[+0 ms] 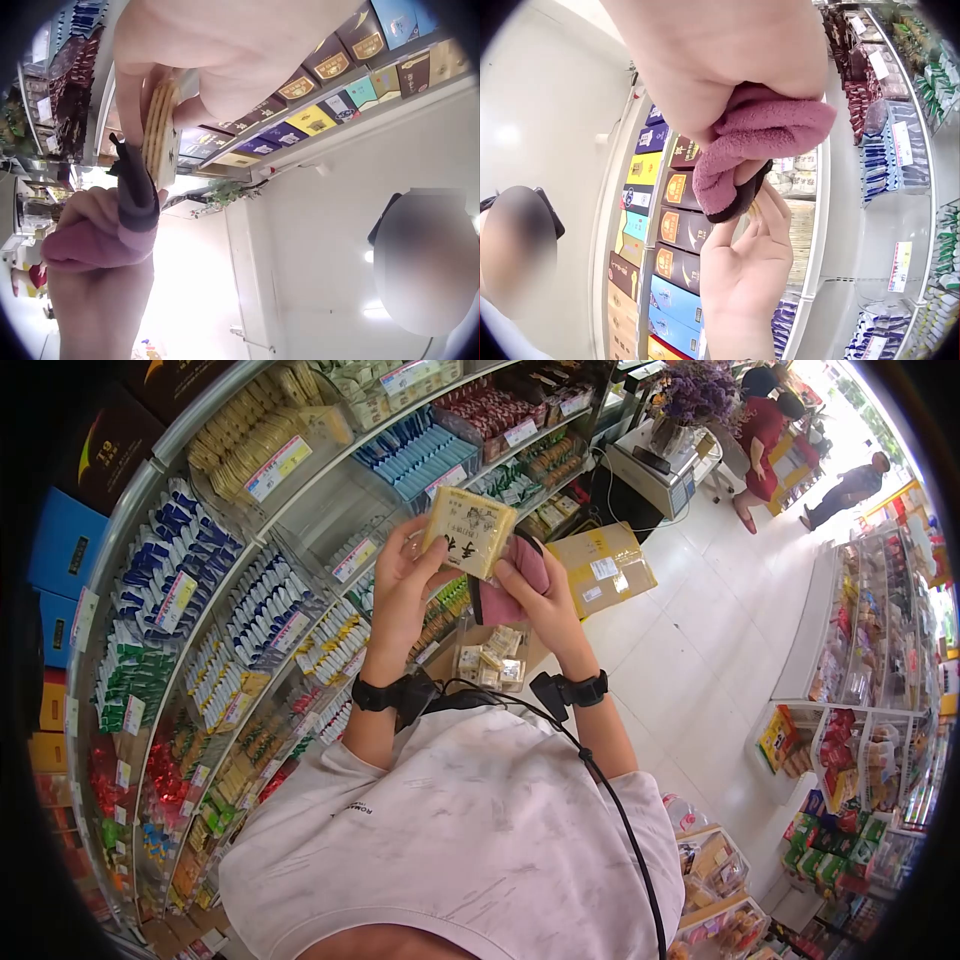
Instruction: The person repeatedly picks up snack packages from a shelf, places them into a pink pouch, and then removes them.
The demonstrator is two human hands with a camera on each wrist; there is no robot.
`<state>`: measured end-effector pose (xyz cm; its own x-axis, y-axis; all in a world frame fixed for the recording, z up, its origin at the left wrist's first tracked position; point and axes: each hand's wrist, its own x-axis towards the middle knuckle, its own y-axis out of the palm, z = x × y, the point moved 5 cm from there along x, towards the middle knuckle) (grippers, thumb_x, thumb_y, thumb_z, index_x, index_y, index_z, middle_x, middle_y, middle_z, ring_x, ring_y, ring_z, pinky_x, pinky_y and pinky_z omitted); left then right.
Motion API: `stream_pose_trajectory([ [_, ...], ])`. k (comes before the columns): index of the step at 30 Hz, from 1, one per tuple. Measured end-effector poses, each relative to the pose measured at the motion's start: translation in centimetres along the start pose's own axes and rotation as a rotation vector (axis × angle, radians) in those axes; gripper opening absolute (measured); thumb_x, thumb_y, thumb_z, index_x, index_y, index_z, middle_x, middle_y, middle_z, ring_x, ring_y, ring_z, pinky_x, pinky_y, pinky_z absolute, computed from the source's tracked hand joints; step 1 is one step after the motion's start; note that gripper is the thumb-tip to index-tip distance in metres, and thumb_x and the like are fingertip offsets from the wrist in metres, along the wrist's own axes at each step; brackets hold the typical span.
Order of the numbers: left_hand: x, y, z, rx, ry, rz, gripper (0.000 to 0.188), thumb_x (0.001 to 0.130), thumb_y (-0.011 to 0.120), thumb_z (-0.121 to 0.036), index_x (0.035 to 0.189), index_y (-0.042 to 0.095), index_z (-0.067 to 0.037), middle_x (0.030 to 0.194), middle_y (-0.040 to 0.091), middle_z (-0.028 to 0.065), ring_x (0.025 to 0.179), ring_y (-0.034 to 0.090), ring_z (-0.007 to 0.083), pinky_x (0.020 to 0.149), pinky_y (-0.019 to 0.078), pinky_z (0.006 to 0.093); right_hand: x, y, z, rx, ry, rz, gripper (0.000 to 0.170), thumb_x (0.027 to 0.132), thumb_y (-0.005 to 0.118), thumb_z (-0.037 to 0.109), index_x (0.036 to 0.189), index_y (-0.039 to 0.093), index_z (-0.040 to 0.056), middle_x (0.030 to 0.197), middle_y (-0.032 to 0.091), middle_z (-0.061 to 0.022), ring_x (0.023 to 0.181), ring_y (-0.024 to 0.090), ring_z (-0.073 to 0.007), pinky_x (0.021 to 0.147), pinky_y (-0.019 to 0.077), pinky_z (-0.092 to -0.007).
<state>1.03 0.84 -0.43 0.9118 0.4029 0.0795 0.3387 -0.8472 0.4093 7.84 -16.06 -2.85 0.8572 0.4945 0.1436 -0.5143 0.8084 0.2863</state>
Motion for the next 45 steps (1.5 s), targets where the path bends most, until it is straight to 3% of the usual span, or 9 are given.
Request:
stream_pose_trajectory([
  [8,-0.2,-2.0,-0.3,-0.032,0.08,-0.054,0.043,0.095,0.067,-0.002,0.133,0.047,0.001,0.119,0.063,0.0108,0.107,0.067,0.0199,0.088,0.0606,0.0329,1.0,-1.2,0.3,-0.271,-0.163,-0.432,0.032,0.1,0.063,0.017,0.128,0.061,0.0001,0.116,0.066,-0.0083,0.104,0.062,-0.0167,0.091,0.0485,-0.0286],
  [11,-0.3,-2.9,0.3,0.089,0.066,-0.008,0.045,0.094,0.068,-0.002,0.134,0.048,0.001,0.12,0.061,0.0105,0.108,0.066,0.0198,0.087,0.0593,0.0314,0.5,3.5,4.0,-0.859,-0.721,-0.307,0.037,0.096,0.06,0.005,0.133,0.059,0.0,0.125,0.064,-0.0162,0.116,0.062,-0.029,0.099,0.0471,-0.0337],
  [12,-0.3,-3.0,0.3,0.117,0.097,0.001,0.045,0.093,0.068,-0.002,0.134,0.048,0.001,0.12,0.061,0.011,0.108,0.066,0.0192,0.087,0.0589,0.0309,1.2,4.5,2.5,-0.638,-0.552,-0.123,0.048,0.091,0.058,-0.003,0.139,0.055,0.0002,0.137,0.058,-0.0211,0.128,0.056,-0.0379,0.107,0.0428,-0.0387],
  [15,-0.7,-3.3,0.3,0.203,0.152,0.02,0.047,0.092,0.069,-0.003,0.133,0.049,0.001,0.122,0.06,0.0128,0.109,0.065,0.0193,0.087,0.0572,0.0308,1.1,7.7,1.0,-0.784,-0.48,-0.029,0.054,0.093,0.058,-0.001,0.145,0.048,-0.0001,0.146,0.051,-0.0212,0.135,0.051,-0.0355,0.111,0.0395,-0.0383],
  [23,-0.8,-7.2,-0.4,0.609,0.31,0.044,0.05,0.09,0.069,0.002,0.135,0.048,0.0,0.127,0.057,0.0107,0.112,0.064,0.0205,0.084,0.0617,0.0291,3.5,9.3,-4.5,-0.208,0.02,0.045,0.044,0.107,0.049,0.016,0.147,0.042,-0.0015,0.147,0.05,-0.0119,0.135,0.046,-0.0191,0.113,0.0353,-0.033],
  [34,-1.6,-14.5,-0.6,0.232,0.143,-0.114,0.045,0.089,0.07,-0.003,0.13,0.052,-0.001,0.12,0.062,0.011,0.103,0.065,0.0178,0.083,0.0559,0.0298,1.8,15.9,-4.8,-0.812,-0.395,0.391,0.048,0.096,0.057,0.009,0.144,0.055,0.0037,0.162,0.033,-0.0176,0.152,0.025,-0.0376,0.123,0.0241,-0.0462],
  [37,-1.2,-14.0,0.6,0.445,0.282,0.056,0.046,0.087,0.071,-0.001,0.13,0.055,-0.001,0.12,0.064,0.0128,0.103,0.065,0.0168,0.082,0.0555,0.0295,1.0,17.2,-3.5,-0.831,-0.477,0.362,0.049,0.094,0.059,0.009,0.143,0.056,0.0054,0.161,0.035,-0.0177,0.152,0.026,-0.0383,0.123,0.0244,-0.0466],
  [42,-1.8,-13.4,0.0,0.31,0.073,0.083,0.042,0.086,0.073,-0.004,0.124,0.059,0.005,0.116,0.067,0.0114,0.092,0.067,0.0147,0.076,0.0547,0.0286,1.3,16.6,-2.2,-1.027,-0.641,0.356,0.043,0.093,0.061,0.012,0.135,0.061,0.0062,0.154,0.045,-0.0167,0.142,0.042,-0.0373,0.117,0.0358,-0.0455],
  [45,-1.6,-12.8,-0.1,0.358,-0.005,0.1,0.039,0.086,0.073,-0.004,0.122,0.06,0.007,0.113,0.067,0.0111,0.091,0.068,0.0147,0.077,0.0558,0.0286,2.4,14.4,-3.8,-0.742,-0.392,0.307,0.04,0.095,0.059,0.014,0.134,0.061,0.0037,0.152,0.047,-0.0179,0.139,0.047,-0.0368,0.115,0.0377,-0.042],
])
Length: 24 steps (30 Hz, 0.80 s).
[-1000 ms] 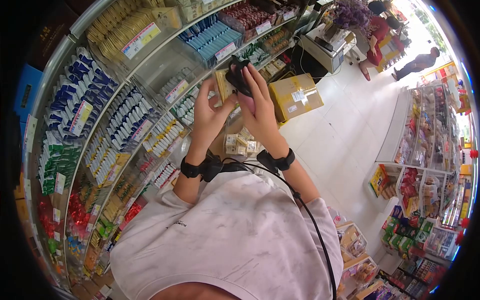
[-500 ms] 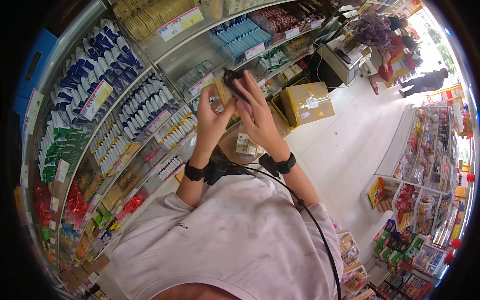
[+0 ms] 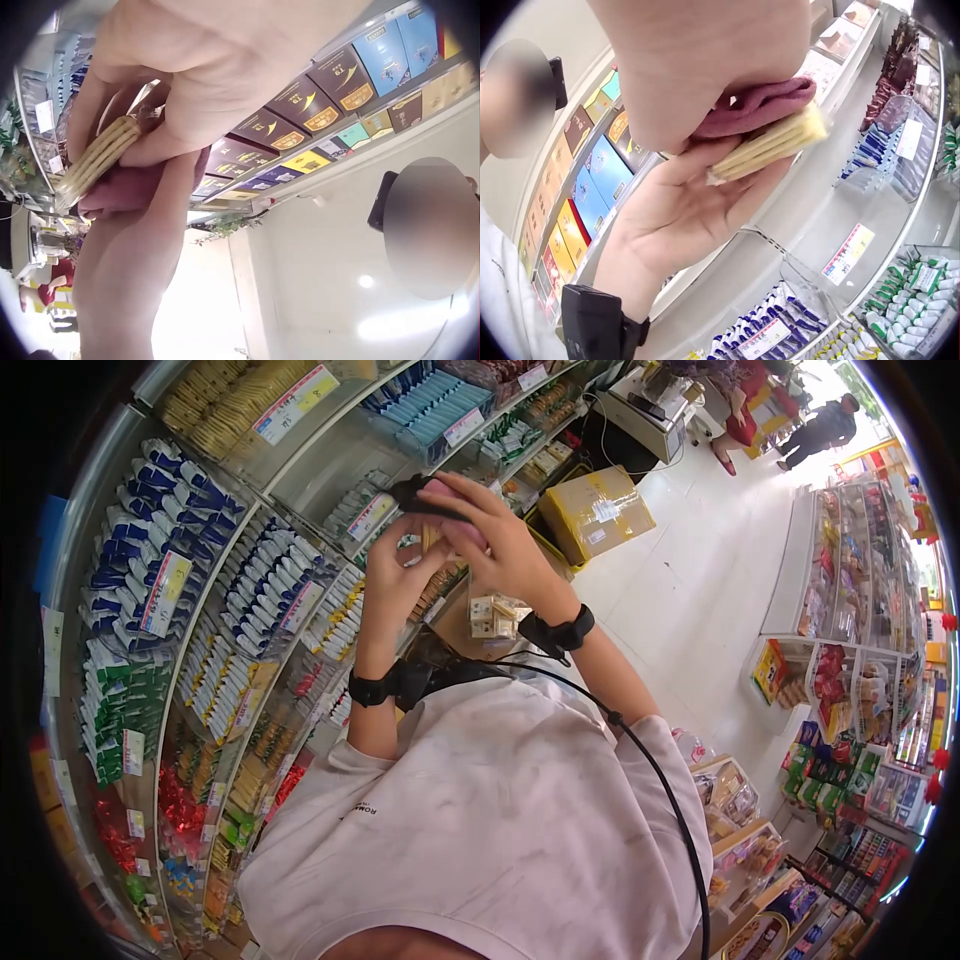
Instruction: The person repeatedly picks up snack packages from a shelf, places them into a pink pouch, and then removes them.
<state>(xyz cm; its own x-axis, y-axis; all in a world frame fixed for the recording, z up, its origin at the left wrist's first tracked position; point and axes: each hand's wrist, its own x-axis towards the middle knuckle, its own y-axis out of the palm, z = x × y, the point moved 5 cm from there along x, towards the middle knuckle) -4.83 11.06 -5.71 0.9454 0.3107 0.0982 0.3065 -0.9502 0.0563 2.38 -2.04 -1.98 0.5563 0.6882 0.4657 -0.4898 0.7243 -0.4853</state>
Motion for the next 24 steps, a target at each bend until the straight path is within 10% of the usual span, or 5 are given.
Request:
stream_pose_trajectory([
  [1,0.0,-0.1,0.4,0.055,-0.005,-0.03,0.038,0.088,0.073,-0.004,0.122,0.061,0.005,0.113,0.067,0.0109,0.091,0.069,0.0148,0.076,0.0562,0.0274,0.1,-0.4,-0.5,0.023,-0.004,-0.112,0.036,0.101,0.056,0.018,0.134,0.06,0.0026,0.13,0.063,-0.0137,0.118,0.062,-0.0305,0.101,0.0474,-0.037],
  [5,-0.6,0.9,-2.3,0.035,0.027,-0.071,0.038,0.09,0.074,-0.008,0.123,0.061,0.005,0.111,0.069,0.0121,0.087,0.07,0.0135,0.072,0.0561,0.0252,-1.0,-2.4,-4.0,0.522,0.541,-0.099,0.036,0.104,0.058,0.032,0.126,0.062,0.0041,0.088,0.06,0.0049,0.078,0.053,-0.0054,0.067,0.0422,-0.0234],
  [16,0.7,1.1,0.7,0.307,-0.156,-0.183,0.041,0.096,0.072,-0.023,0.124,0.061,0.004,0.097,0.074,0.0123,0.086,0.069,0.0148,0.075,0.0554,0.0287,-3.1,-0.8,-12.1,0.884,0.683,0.244,0.058,0.093,0.075,0.031,0.14,0.052,0.005,0.105,0.062,0.0036,0.084,0.056,-0.0021,0.071,0.047,-0.0192],
  [24,-2.8,-0.7,3.5,0.211,-0.304,-0.348,0.023,0.105,0.059,-0.019,0.105,0.065,0.003,0.097,0.072,0.0067,0.09,0.066,0.0112,0.078,0.0514,0.0256,-21.8,10.0,-41.8,0.707,1.264,-0.276,0.028,0.09,0.076,0.02,0.109,0.063,0.004,0.096,0.063,-0.0012,0.083,0.065,-0.0114,0.066,0.0538,-0.0267],
])
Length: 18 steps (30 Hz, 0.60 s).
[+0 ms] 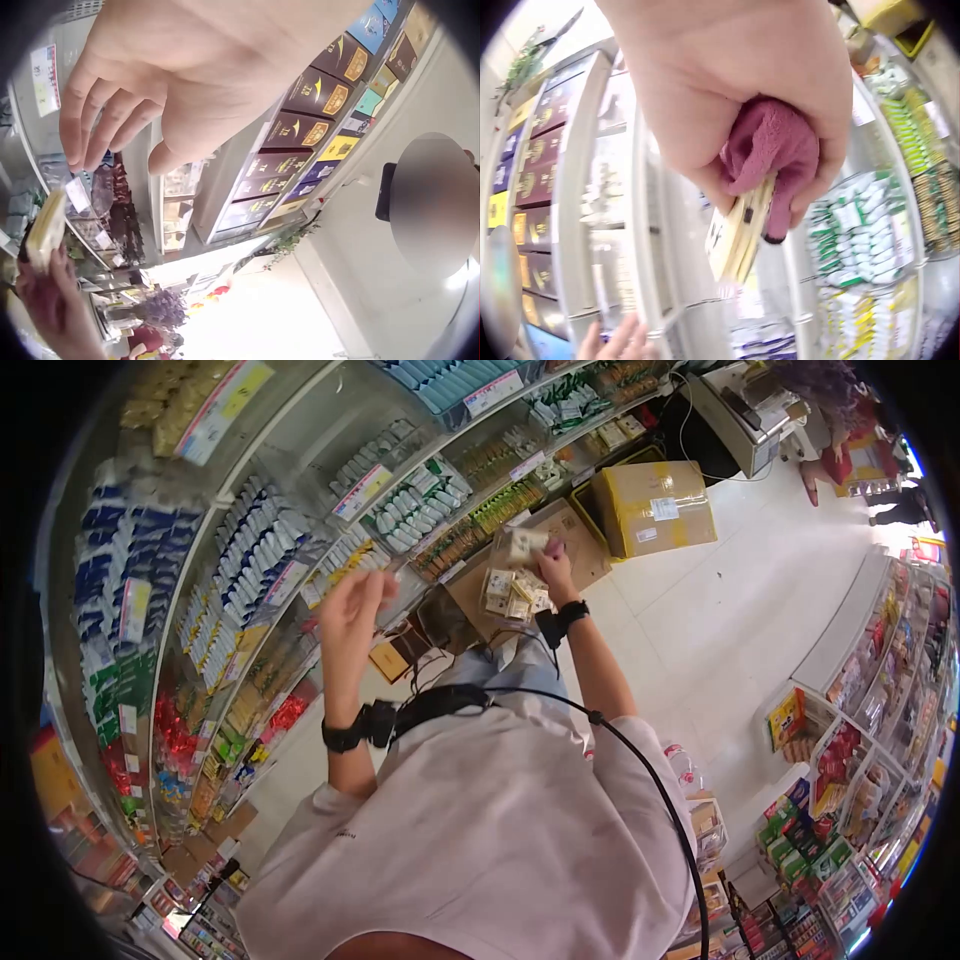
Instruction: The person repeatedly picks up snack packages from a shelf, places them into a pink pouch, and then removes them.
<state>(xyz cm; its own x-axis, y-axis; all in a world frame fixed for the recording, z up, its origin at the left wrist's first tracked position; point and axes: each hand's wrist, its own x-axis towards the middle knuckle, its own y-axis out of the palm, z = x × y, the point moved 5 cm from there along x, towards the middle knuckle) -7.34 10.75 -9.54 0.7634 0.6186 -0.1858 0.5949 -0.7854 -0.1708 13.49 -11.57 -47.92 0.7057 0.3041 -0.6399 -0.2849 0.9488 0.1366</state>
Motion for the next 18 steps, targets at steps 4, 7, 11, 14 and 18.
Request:
stream_pose_trajectory([
  [4,-0.9,-0.4,2.1,0.018,-0.113,-0.07,0.023,0.106,0.057,-0.019,0.101,0.065,0.002,0.096,0.071,0.0061,0.09,0.066,0.0112,0.079,0.0505,0.026,4.0,-4.8,-13.8,-0.021,0.105,0.0,0.012,0.091,0.064,0.006,0.099,0.055,0.0065,0.084,0.062,-0.0054,0.063,0.063,-0.0159,0.053,0.055,-0.0284],
  [7,-1.0,-0.9,2.8,-0.008,-0.117,-0.13,0.026,0.107,0.054,-0.02,0.1,0.065,0.002,0.093,0.071,0.0067,0.086,0.067,0.0129,0.078,0.0509,0.0267,2.4,-4.0,-14.6,0.248,0.193,-0.283,0.016,0.084,0.059,0.001,0.098,0.052,0.0017,0.079,0.059,-0.01,0.054,0.061,-0.022,0.045,0.0493,-0.0342],
  [11,-0.8,-1.2,-0.3,0.02,-0.001,-0.179,0.029,0.108,0.051,-0.022,0.101,0.065,0.002,0.09,0.07,0.0072,0.082,0.066,0.0134,0.077,0.0517,0.0268,1.7,-3.6,-13.6,0.084,0.137,-0.18,0.01,0.079,0.058,0.003,0.087,0.055,-0.0024,0.076,0.058,-0.0096,0.055,0.06,-0.0219,0.046,0.0459,-0.0357],
  [14,-0.3,-1.4,-3.9,-0.038,0.129,-0.192,0.03,0.109,0.051,-0.022,0.103,0.065,0.004,0.089,0.069,0.0064,0.081,0.065,0.0119,0.076,0.052,0.0262,2.9,-4.3,-11.8,0.03,0.007,0.085,0.018,0.088,0.059,0.01,0.106,0.062,0.0088,0.092,0.06,-0.0011,0.081,0.06,-0.0156,0.07,0.0501,-0.0287],
  [18,1.8,-0.7,-8.7,-0.164,0.299,-0.154,0.028,0.109,0.051,-0.021,0.11,0.065,0.003,0.091,0.068,0.0052,0.083,0.064,0.0116,0.077,0.052,0.0269,-0.2,-3.4,-3.5,0.148,-0.06,0.011,0.032,0.087,0.067,0.017,0.114,0.066,0.001,0.105,0.066,-0.0062,0.094,0.065,-0.0163,0.078,0.0526,-0.0304],
])
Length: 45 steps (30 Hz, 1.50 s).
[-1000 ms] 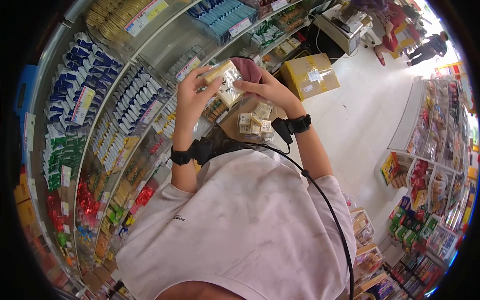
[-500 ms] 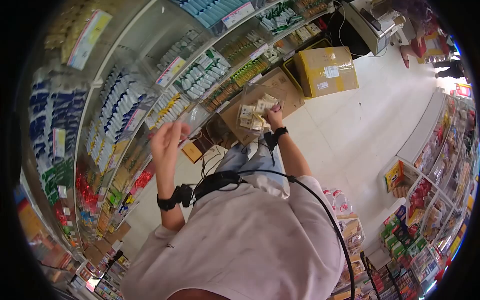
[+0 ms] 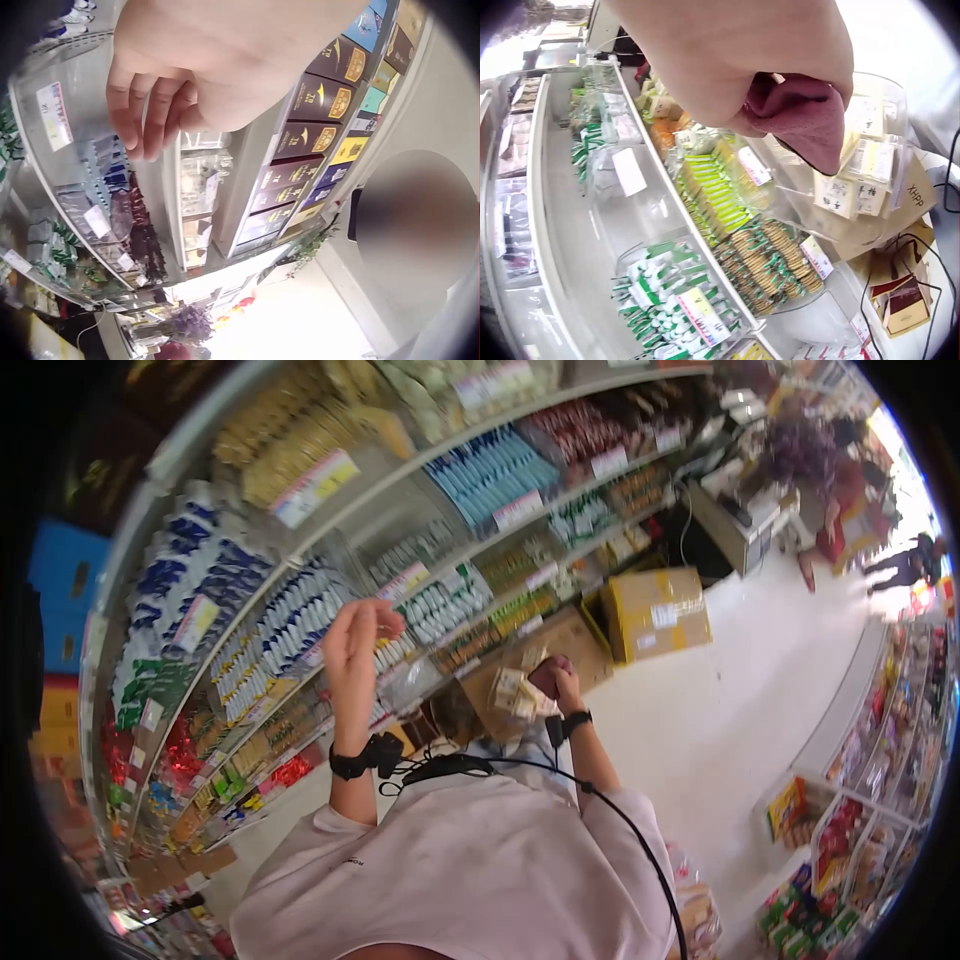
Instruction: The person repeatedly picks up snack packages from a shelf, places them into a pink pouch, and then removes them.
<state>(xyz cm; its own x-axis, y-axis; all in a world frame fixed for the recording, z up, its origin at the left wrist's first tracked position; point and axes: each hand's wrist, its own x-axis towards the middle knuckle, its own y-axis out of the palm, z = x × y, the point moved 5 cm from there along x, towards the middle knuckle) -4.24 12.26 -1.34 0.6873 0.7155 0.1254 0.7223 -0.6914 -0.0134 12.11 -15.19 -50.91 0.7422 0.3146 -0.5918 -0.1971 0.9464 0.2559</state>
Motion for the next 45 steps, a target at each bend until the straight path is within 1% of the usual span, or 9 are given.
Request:
stream_pose_trajectory([
  [5,5.7,2.3,-4.5,-0.059,0.37,-0.015,0.016,0.104,0.055,-0.009,0.112,0.065,0.0,0.101,0.068,0.0063,0.09,0.065,0.013,0.078,0.0525,0.0295,-3.1,2.2,10.3,0.023,-0.147,0.097,0.029,0.09,0.065,0.012,0.118,0.066,0.0017,0.107,0.066,-0.0038,0.096,0.064,-0.0135,0.083,0.0514,-0.0281],
  [11,14.0,3.5,-9.7,0.431,0.811,-0.234,0.021,0.099,0.062,-0.013,0.116,0.066,-0.001,0.101,0.07,0.0161,0.091,0.069,0.0279,0.083,0.0542,0.0358,-5.4,3.8,16.1,0.102,-0.086,0.226,0.029,0.095,0.059,0.007,0.124,0.061,0.0022,0.107,0.069,-0.0063,0.094,0.069,-0.0167,0.082,0.0571,-0.0297],
  [14,18.9,3.7,-9.2,1.001,0.674,-0.166,0.045,0.101,0.059,-0.039,0.123,0.066,-0.001,0.11,0.071,0.0202,0.106,0.068,0.0343,0.094,0.0521,0.0413,-7.7,5.1,18.1,0.132,-0.094,0.273,0.028,0.095,0.061,0.007,0.122,0.062,0.0008,0.107,0.069,-0.0055,0.094,0.069,-0.0161,0.083,0.0566,-0.0292],
  [17,21.5,3.7,-8.9,0.911,0.343,0.075,0.066,0.099,0.049,-0.06,0.127,0.066,-0.003,0.113,0.071,0.0226,0.11,0.067,0.0377,0.094,0.0523,0.0455,-7.9,5.1,18.4,0.11,-0.094,0.293,0.029,0.095,0.061,0.008,0.123,0.061,0.0012,0.11,0.068,-0.0052,0.095,0.069,-0.016,0.083,0.0563,-0.0291],
  [20,21.8,4.0,-8.4,1.124,0.451,-0.041,0.067,0.096,0.047,-0.066,0.111,0.073,-0.006,0.087,0.073,0.0187,0.091,0.072,0.0301,0.078,0.0559,0.0447,-7.8,4.7,18.4,0.1,-0.111,0.248,0.03,0.094,0.062,0.009,0.123,0.061,0.0005,0.112,0.068,-0.0059,0.097,0.068,-0.0162,0.083,0.0562,-0.029],
  [23,22.1,3.5,-8.6,1.044,0.226,0.083,0.074,0.093,0.049,-0.073,0.114,0.071,-0.006,0.105,0.073,0.0195,0.099,0.071,0.0341,0.082,0.0557,0.042,-7.5,4.7,19.0,0.113,-0.171,0.21,0.031,0.094,0.063,0.009,0.123,0.061,-0.0004,0.112,0.068,-0.0062,0.097,0.068,-0.0163,0.083,0.0562,-0.0291],
  [29,22.0,3.0,-8.2,1.03,0.382,-0.263,0.061,0.093,0.055,-0.065,0.088,0.075,-0.008,0.083,0.074,0.0131,0.078,0.071,0.0331,0.069,0.0549,0.0412,-7.7,5.2,20.0,0.113,-0.188,0.27,0.033,0.093,0.063,0.008,0.125,0.06,-0.0021,0.114,0.068,-0.0076,0.099,0.069,-0.0171,0.085,0.0567,-0.0299],
  [42,21.4,-0.4,-9.5,0.601,0.423,-0.457,0.033,0.079,0.072,-0.039,0.09,0.074,-0.008,0.084,0.074,0.0104,0.078,0.071,0.0327,0.068,0.0542,0.0411,-7.4,1.9,19.6,0.105,-0.22,0.249,0.031,0.094,0.061,0.007,0.124,0.061,-0.0007,0.111,0.069,-0.0088,0.095,0.07,-0.0174,0.083,0.0574,-0.0302],
  [45,20.9,-2.7,-9.2,0.354,0.518,-0.485,0.027,0.086,0.069,-0.03,0.093,0.074,-0.004,0.078,0.072,0.0108,0.072,0.068,0.0226,0.066,0.0513,0.0356,-8.0,1.9,20.4,0.056,-0.228,0.249,0.034,0.096,0.058,0.008,0.129,0.059,0.0025,0.117,0.068,-0.0072,0.101,0.068,-0.0169,0.085,0.0572,-0.0305],
])
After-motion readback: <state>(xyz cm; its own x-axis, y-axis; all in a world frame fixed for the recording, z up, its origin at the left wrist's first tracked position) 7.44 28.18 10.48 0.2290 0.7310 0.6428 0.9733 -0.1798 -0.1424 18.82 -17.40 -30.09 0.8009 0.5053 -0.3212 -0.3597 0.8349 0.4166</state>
